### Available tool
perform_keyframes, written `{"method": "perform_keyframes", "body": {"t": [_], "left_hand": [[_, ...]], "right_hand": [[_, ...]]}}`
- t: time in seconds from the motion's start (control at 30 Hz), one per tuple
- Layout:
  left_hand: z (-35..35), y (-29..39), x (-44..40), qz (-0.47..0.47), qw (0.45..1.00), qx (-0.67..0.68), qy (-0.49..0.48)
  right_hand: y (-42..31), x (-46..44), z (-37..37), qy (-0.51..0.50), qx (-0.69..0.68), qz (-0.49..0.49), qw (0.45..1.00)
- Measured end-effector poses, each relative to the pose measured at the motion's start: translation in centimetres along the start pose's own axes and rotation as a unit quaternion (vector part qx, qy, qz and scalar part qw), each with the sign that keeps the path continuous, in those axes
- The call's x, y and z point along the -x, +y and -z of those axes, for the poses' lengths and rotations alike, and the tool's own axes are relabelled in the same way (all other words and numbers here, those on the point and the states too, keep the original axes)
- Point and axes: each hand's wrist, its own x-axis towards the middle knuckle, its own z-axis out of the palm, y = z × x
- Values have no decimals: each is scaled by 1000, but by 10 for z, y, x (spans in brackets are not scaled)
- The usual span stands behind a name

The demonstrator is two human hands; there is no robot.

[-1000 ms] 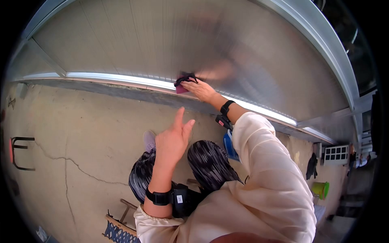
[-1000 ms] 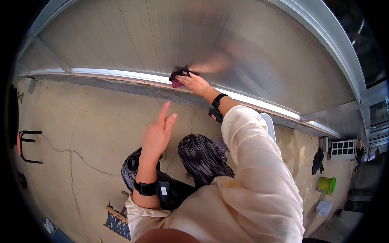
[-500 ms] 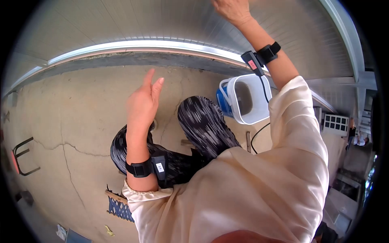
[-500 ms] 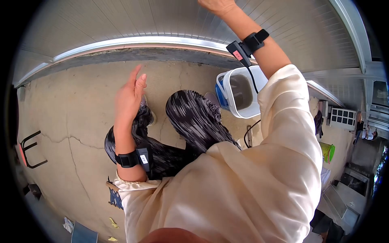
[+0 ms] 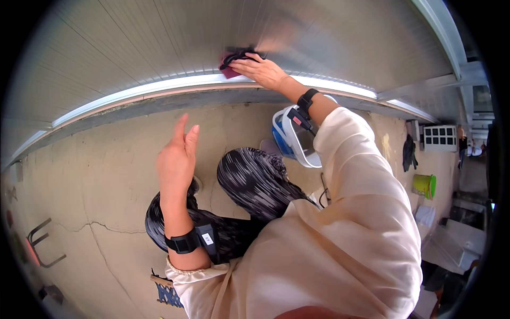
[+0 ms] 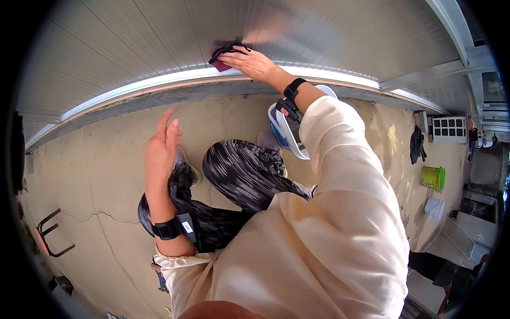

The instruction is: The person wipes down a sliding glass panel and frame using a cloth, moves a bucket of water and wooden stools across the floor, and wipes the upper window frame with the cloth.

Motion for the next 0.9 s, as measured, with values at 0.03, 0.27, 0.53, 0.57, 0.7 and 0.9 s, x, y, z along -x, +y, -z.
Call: {"method": "perform_keyframes", "body": {"t": [0.03,0.27,0.53,0.57,0.7,0.9], "left_hand": [[-1,1,-1,-8,1000,2,-5],[-5,-15,9,-26,999,16,8],[2,-3,7,17,1000,3,-25],[2,-2,6,22,999,-3,-29],[4,8,5,22,999,-9,-31],[-1,9,-2,42,997,59,-38]], "right_hand": [[13,8,14,40,-14,-9,999],[95,6,185,353,38,-192,915],[46,17,63,220,89,-193,952],[31,24,38,158,72,-160,972],[-6,49,-29,-19,-43,-75,996],[-24,65,-18,-81,-2,-68,994]]}}
